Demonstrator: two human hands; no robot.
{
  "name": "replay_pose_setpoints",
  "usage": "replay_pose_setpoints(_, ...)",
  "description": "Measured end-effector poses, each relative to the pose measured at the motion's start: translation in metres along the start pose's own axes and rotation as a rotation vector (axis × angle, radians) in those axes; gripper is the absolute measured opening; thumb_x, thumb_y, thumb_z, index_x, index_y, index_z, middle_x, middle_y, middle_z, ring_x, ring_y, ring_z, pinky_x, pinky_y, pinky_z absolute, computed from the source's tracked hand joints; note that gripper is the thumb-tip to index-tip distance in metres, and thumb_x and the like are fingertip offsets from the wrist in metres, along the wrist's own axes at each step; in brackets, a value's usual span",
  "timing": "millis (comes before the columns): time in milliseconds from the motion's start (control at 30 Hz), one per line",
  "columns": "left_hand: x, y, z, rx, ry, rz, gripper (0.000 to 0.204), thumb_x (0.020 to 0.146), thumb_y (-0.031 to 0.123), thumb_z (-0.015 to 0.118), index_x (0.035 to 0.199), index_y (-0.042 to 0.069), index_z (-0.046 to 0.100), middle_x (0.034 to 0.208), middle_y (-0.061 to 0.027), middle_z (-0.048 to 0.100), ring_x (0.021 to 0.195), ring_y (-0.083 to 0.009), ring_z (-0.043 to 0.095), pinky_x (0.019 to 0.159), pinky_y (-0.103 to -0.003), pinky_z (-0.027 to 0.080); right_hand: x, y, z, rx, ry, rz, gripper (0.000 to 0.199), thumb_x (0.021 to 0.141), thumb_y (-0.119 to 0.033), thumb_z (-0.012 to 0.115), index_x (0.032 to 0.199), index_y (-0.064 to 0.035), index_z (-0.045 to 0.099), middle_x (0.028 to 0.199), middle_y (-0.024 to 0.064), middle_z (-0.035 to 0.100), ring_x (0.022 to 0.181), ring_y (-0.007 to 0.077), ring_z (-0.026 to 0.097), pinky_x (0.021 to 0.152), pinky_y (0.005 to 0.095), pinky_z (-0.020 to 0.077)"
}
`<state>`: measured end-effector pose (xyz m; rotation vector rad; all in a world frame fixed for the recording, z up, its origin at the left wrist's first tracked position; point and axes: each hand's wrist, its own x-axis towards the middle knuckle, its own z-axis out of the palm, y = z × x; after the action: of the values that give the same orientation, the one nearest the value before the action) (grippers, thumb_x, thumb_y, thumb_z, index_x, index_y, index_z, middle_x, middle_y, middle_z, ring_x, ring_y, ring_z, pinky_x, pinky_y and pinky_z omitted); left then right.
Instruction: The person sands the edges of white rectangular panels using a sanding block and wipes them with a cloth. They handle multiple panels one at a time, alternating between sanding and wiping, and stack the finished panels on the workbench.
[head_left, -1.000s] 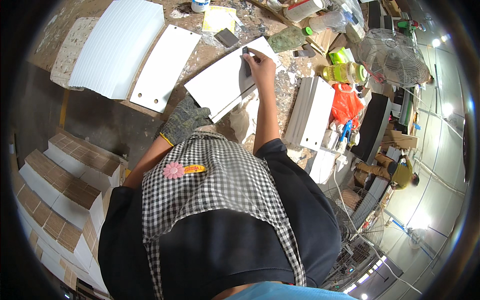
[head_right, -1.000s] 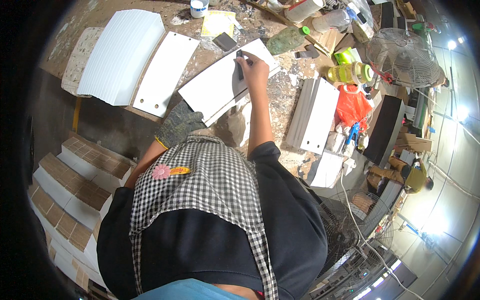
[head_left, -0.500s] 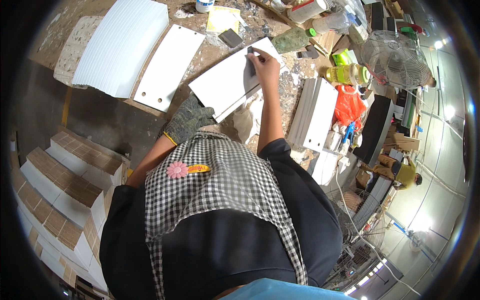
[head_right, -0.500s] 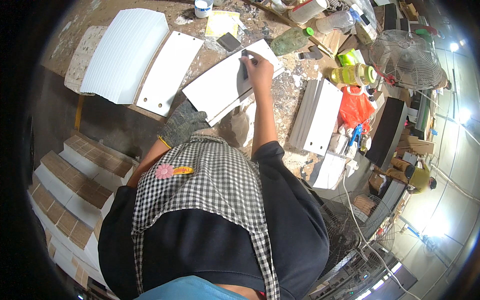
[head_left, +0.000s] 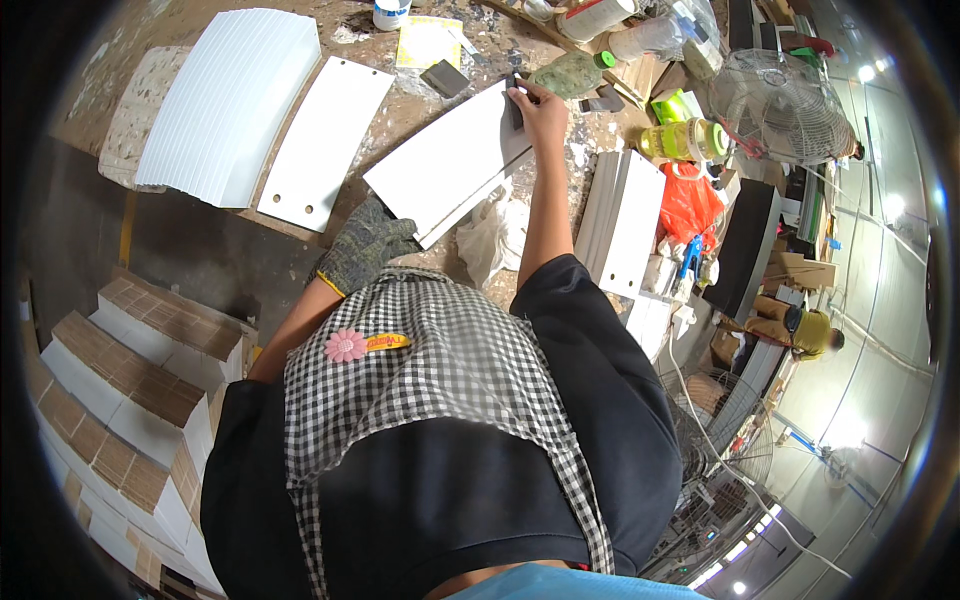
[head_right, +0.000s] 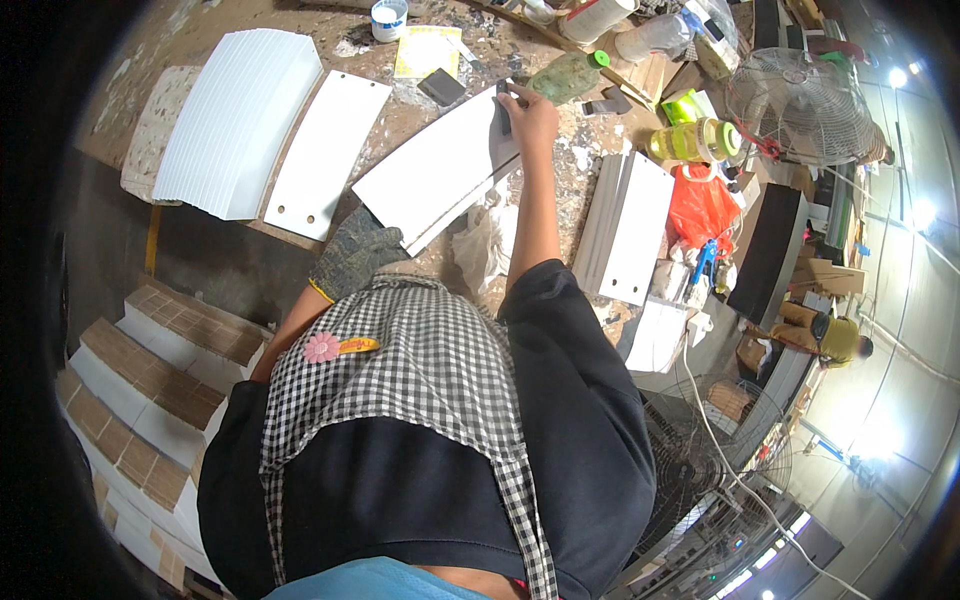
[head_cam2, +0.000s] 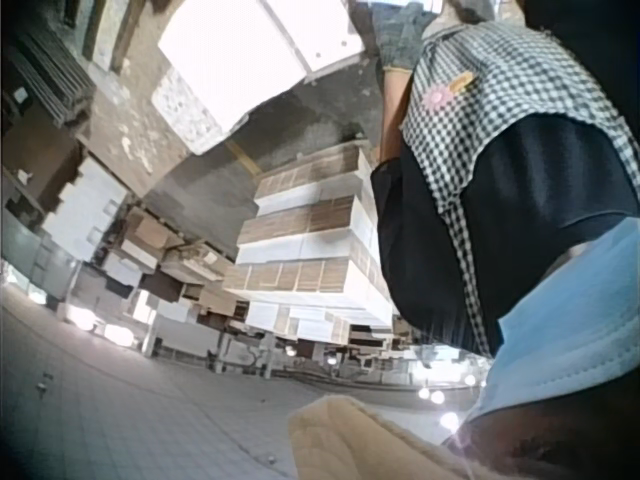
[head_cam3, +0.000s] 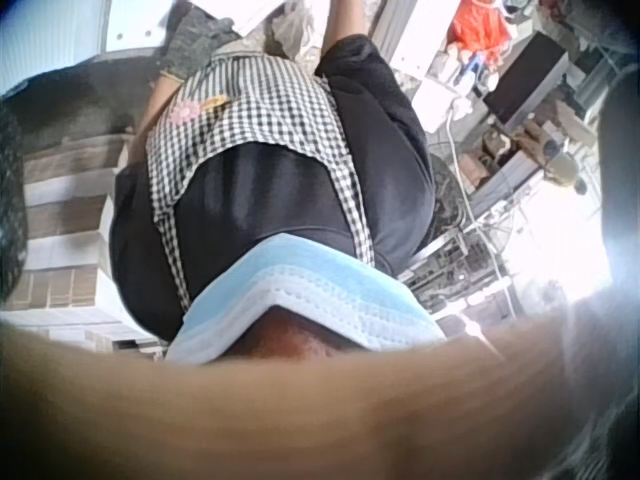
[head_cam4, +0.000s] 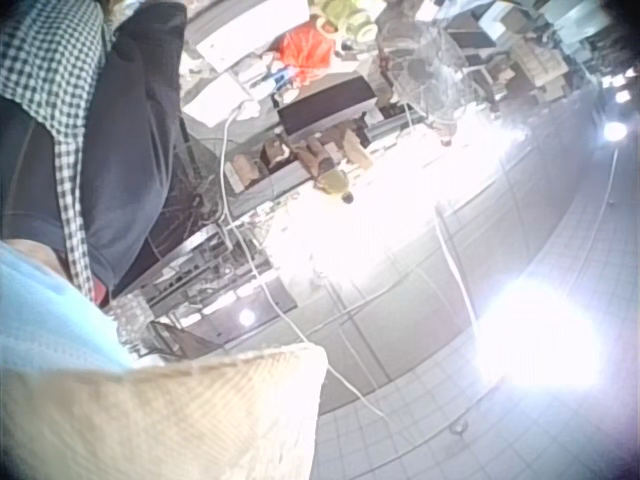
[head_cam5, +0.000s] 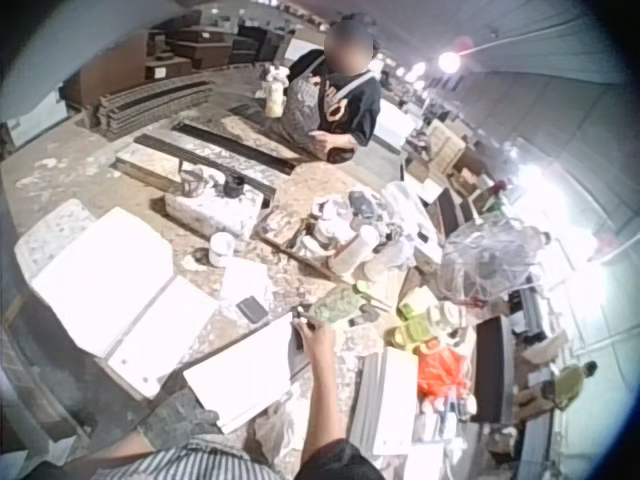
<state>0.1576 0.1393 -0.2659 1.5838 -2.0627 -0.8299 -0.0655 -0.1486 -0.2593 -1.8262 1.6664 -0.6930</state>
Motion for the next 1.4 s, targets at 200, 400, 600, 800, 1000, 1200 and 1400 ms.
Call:
replay_pose_setpoints(200,0.003,0.014,-0.018,0.034,0.012,0.030,0.030,0.087,0.033,0.075,0.103,0.008,0.075,0.110,-0.0183,0.066,0.106,-0.0359,0.060,0.094,-0.047,0.052,0.002,0.001,-0.002,0.027,-0.008,0.016,0.036,0.083,-0.031,0.081,0.111,-0.0098,0.079,0.083,0.0179,0.075,0.074,0.0292,0.073,0.072,0.0367,0.0552)
replay_pose_setpoints(400,0.004,0.018,-0.018,0.120,-0.088,-0.033,0.030,0.085,0.031,0.076,0.103,0.007,0.075,0.111,-0.0191,0.065,0.108,-0.0363,0.059,0.094,-0.047,0.052,0.003,0.004,0.001,0.002,-0.026,0.021,0.038,0.084,-0.036,0.082,0.112,-0.0104,0.079,0.084,0.0150,0.076,0.071,0.0208,0.071,0.069,0.0324,0.0541)
replay_pose_setpoints(600,0.001,0.007,-0.005,-0.109,0.066,-0.080,0.032,0.083,0.027,0.079,0.109,0.008,0.075,0.107,-0.0212,0.063,0.105,-0.0371,0.060,0.094,-0.043,0.054,-0.004,-0.001,-0.001,0.014,-0.013,0.067,0.038,0.085,-0.033,0.082,0.114,-0.0100,0.078,0.083,0.0124,0.076,0.071,0.0172,0.068,0.069,0.0304,0.0536)
replay_pose_setpoints(800,0.002,0.028,-0.026,-0.103,0.118,-0.031,0.026,0.086,0.027,0.074,0.103,0.007,0.073,0.101,-0.0201,0.063,0.102,-0.0353,0.060,0.087,-0.046,0.054,-0.029,-0.005,-0.018,0.068,-0.046,-0.053,0.032,0.087,-0.024,0.080,0.114,-0.0074,0.077,0.083,0.0118,0.075,0.072,0.0156,0.066,0.069,0.0299,0.0521)
replay_pose_setpoints(1000,0.001,0.027,-0.027,0.067,-0.022,-0.074,0.024,0.088,0.029,0.072,0.103,0.011,0.075,0.106,-0.0141,0.068,0.104,-0.0331,0.060,0.094,-0.045,0.051,-0.155,0.052,-0.055,-0.222,0.190,0.087,0.013,0.093,-0.014,0.069,0.099,-0.0039,0.065,0.089,0.0149,0.071,0.085,0.0345,0.069,0.077,0.0439,0.0519)
replay_pose_setpoints(1200,-0.003,0.012,-0.013,0.036,0.022,0.043,0.027,0.089,0.028,0.072,0.108,0.010,0.076,0.113,-0.0111,0.071,0.107,-0.0320,0.060,0.097,-0.045,0.050,-0.275,0.107,-0.055,-0.468,0.121,0.363,0.018,0.094,-0.012,0.066,0.108,-0.0025,0.061,0.102,0.0173,0.066,0.098,0.0393,0.063,0.083,0.0495,0.0480)
replay_pose_setpoints(1400,-0.011,0.010,-0.010,-0.148,0.071,-0.034,0.032,0.088,0.023,0.073,0.115,0.004,0.073,0.120,-0.0126,0.070,0.108,-0.0324,0.060,0.098,-0.043,0.051,-0.277,0.079,-0.033,-0.278,0.209,0.026,0.040,0.091,-0.019,0.071,0.128,-0.0067,0.061,0.132,0.0253,0.055,0.125,0.0450,0.049,0.101,0.0534,0.0415)
